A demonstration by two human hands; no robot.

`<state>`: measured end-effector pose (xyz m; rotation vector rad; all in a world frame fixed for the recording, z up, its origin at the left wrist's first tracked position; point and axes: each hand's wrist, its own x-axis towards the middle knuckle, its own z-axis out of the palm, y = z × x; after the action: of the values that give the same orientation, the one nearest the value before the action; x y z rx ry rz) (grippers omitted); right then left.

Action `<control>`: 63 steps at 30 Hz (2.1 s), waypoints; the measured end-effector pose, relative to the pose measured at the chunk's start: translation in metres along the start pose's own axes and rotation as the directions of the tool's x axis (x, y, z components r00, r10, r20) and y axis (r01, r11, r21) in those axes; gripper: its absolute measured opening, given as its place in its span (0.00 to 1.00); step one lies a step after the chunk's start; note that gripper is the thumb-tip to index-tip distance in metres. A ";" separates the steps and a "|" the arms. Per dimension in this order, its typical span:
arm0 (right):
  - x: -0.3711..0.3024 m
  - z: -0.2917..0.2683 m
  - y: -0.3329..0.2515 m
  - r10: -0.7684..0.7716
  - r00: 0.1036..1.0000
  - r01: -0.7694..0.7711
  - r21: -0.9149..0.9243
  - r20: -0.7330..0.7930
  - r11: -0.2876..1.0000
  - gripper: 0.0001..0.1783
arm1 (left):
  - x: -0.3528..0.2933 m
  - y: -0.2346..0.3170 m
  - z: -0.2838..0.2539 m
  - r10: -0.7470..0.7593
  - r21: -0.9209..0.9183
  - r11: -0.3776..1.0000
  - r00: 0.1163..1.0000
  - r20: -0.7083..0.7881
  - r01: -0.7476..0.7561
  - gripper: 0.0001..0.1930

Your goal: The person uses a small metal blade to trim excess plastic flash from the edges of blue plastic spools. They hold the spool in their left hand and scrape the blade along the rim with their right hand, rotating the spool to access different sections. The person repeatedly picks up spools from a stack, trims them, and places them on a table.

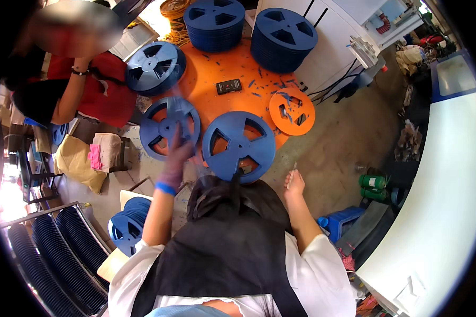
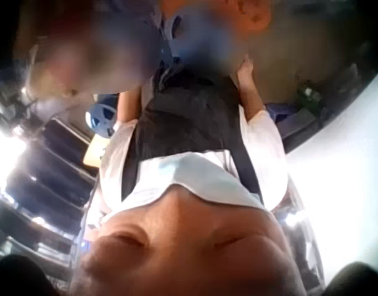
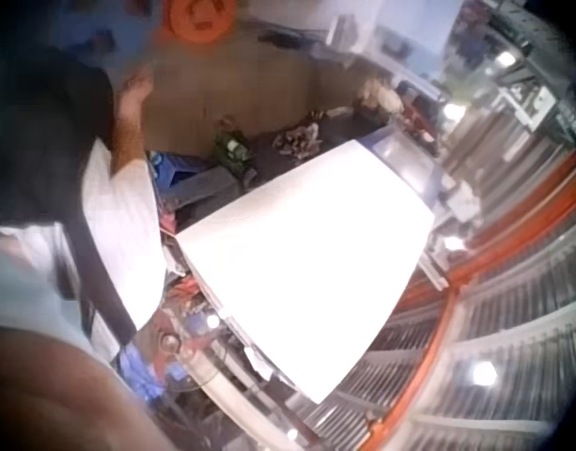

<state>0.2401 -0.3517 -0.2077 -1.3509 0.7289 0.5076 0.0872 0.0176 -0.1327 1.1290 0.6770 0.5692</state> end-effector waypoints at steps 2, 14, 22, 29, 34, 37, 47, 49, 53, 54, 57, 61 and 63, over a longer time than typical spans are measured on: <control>0.010 -0.037 0.002 -0.066 0.998 0.066 -0.050 -0.006 0.997 0.14 | 0.007 -0.024 0.040 0.123 0.763 0.635 0.991 0.054 -0.120 0.49; 0.006 -0.102 0.000 -0.041 0.995 0.005 -0.359 -0.093 0.933 0.15 | -0.029 -0.142 0.082 -0.100 0.982 0.164 0.988 0.114 -0.096 0.49; 0.020 -0.060 0.005 -0.021 0.997 0.054 -0.525 0.069 0.850 0.15 | 0.069 -0.094 -0.113 0.033 0.949 -0.212 0.972 -0.232 0.234 0.51; 0.003 -0.049 0.012 0.021 0.992 0.072 -0.691 0.126 0.719 0.13 | 0.177 -0.061 -0.180 -0.462 0.793 -0.517 0.885 0.061 -0.324 0.60; -0.008 -0.061 0.016 -0.041 0.993 0.109 -0.690 0.114 0.716 0.16 | 0.191 -0.079 -0.195 -0.507 0.810 -0.428 0.848 0.153 -0.402 0.63; -0.019 -0.062 0.022 -0.062 0.994 0.108 -0.688 0.092 0.717 0.16 | 0.181 -0.071 -0.201 -0.496 0.831 -0.380 0.848 0.188 -0.407 0.64; -0.056 0.014 0.056 -0.182 0.968 0.248 -0.550 0.172 0.798 0.15 | 0.038 -0.022 -0.209 0.028 0.748 0.658 0.991 -0.134 0.083 0.61; -0.059 0.043 0.065 -0.173 0.958 0.268 -0.495 0.230 0.826 0.15 | -0.013 0.007 -0.181 -0.096 0.150 0.981 0.976 -0.197 0.127 0.53; -0.084 0.100 0.081 -0.163 0.899 0.343 -0.421 0.406 0.840 0.14 | -0.093 -0.028 -0.179 -0.146 -0.362 0.924 0.989 -0.037 0.123 0.47; -0.093 0.115 0.086 -0.143 0.883 0.344 -0.411 0.447 0.844 0.14 | -0.104 -0.028 -0.180 -0.192 -0.501 0.844 0.980 0.052 0.192 0.43; -0.116 0.148 0.099 -0.080 0.838 0.344 -0.408 0.540 0.846 0.14 | -0.140 0.041 -0.156 -0.219 -0.705 0.647 0.957 0.191 0.289 0.38; -0.150 0.174 0.099 -0.026 0.717 0.409 -0.389 0.697 0.826 0.13 | -0.153 0.068 -0.146 -0.149 -0.837 0.463 0.957 0.250 0.291 0.40; -0.162 0.188 0.093 0.002 0.638 0.417 -0.348 0.770 0.840 0.13 | -0.149 0.064 -0.149 -0.059 -0.807 0.537 0.965 0.256 0.247 0.42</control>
<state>0.0965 -0.1383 -0.1430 -1.4990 -0.3002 1.0293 -0.1277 0.0247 -0.0836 0.1880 0.2382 0.5210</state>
